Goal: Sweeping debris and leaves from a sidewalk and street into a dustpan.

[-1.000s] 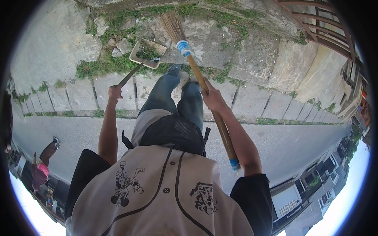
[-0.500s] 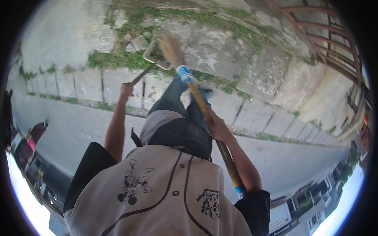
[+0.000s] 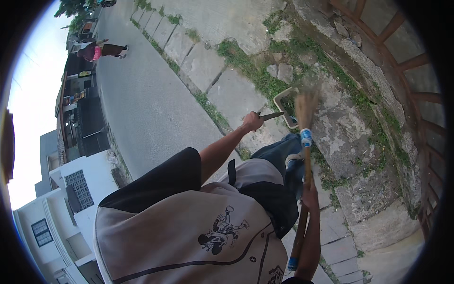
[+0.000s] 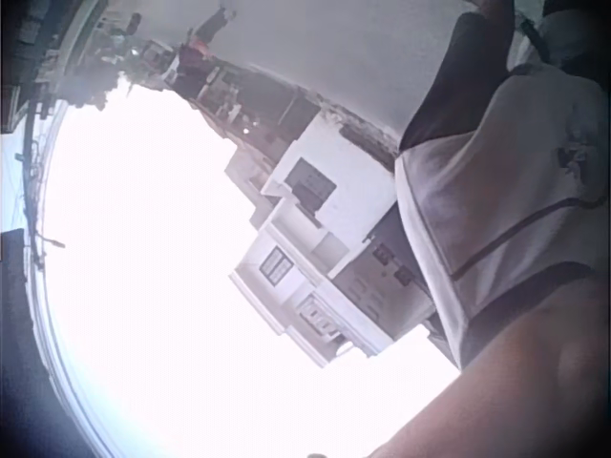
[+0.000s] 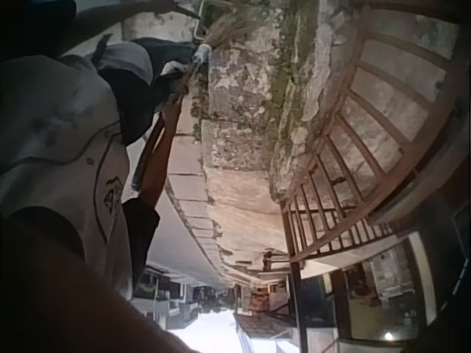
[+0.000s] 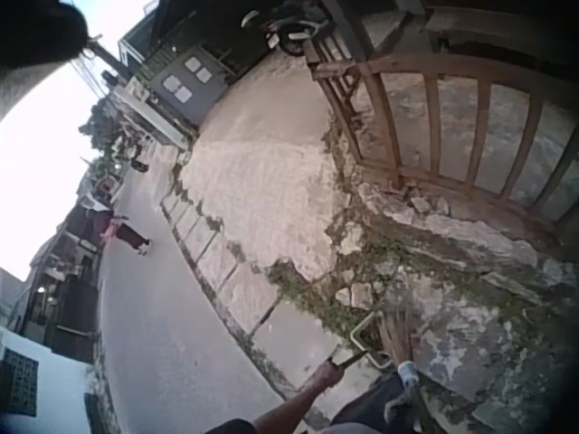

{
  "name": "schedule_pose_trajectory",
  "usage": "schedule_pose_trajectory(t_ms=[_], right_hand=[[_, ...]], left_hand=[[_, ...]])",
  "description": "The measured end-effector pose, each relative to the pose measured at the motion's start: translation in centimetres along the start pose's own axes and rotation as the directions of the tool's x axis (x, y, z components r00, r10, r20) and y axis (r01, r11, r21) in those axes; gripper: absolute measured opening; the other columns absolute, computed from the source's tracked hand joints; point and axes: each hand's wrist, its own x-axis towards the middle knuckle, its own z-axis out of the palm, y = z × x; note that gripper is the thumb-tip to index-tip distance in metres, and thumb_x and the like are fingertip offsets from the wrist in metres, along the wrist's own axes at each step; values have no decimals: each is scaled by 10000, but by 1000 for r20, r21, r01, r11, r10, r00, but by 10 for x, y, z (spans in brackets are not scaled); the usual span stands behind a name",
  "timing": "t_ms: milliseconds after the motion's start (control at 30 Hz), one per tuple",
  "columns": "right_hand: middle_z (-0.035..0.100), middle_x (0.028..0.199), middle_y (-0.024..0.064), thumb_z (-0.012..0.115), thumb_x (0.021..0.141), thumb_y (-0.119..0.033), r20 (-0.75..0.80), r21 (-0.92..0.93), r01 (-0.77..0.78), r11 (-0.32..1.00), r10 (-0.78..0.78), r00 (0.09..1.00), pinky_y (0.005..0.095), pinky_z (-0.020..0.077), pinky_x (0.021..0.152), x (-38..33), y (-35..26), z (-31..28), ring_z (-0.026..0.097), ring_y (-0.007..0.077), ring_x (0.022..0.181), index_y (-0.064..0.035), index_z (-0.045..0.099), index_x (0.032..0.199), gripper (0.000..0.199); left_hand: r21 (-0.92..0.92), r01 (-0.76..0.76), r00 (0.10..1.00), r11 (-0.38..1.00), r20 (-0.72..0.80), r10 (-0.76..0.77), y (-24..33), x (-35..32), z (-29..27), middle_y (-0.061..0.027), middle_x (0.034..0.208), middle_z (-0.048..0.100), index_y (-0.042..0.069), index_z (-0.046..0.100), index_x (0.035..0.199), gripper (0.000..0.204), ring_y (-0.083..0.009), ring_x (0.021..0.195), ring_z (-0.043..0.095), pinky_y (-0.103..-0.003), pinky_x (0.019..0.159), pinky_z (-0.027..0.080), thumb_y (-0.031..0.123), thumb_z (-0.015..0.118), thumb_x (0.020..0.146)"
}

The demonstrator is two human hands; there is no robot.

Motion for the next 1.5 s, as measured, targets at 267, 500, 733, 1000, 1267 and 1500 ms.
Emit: schedule_pose_trajectory(t_ms=[267,500,733,1000,1267,1500], right_hand=[[621,993,141,488,969,-287,-96,187,125,974,-109,989,334,505,727,-85,2,9,623,198,841,-126,273,1468,567],[467,604,25,484,962,-280,-273,222,-56,973,117,955,307,462,426,-19,-35,-42,488,122,464,-235,243,1480,573],[600,640,115,463,946,-306,39,20,-132,991,131,991,370,504,467,10,3,24,589,233,460,-145,260,1467,582],[633,704,156,471,931,-296,20,12,-141,990,141,990,376,517,502,-74,-70,-39,630,275,525,-154,254,1468,597],[637,712,170,482,921,-290,-182,-150,-9,989,-19,983,392,529,505,65,-125,-81,619,269,489,-149,272,1455,591],[617,687,118,479,919,-245,175,-142,-150,978,174,969,352,507,462,17,-85,-56,596,210,478,-139,267,1465,595]], left_hand=[[-36,-78,997,996,-7,78,-16,17,5,-232,602,631,-130,628,778,442,-312,576,676,-391,587,561,295,515,819],[-32,-95,995,995,-38,93,-8,6,18,-249,611,628,-118,652,790,404,-323,579,673,-402,617,557,254,496,813],[-52,-60,998,997,-12,59,-18,6,9,-231,602,630,-101,661,790,407,-305,537,668,-383,559,553,276,517,841],[-282,75,996,956,-27,-86,-64,-12,7,-169,643,638,-89,663,835,383,-279,535,669,-346,511,555,278,553,829],[-411,196,979,890,37,-198,-63,-6,21,-92,639,594,-77,653,840,348,-197,515,611,-320,467,529,260,569,823],[-366,189,981,911,20,-195,-58,6,26,-125,636,629,-73,671,820,386,-233,520,656,-337,526,543,290,542,811]])
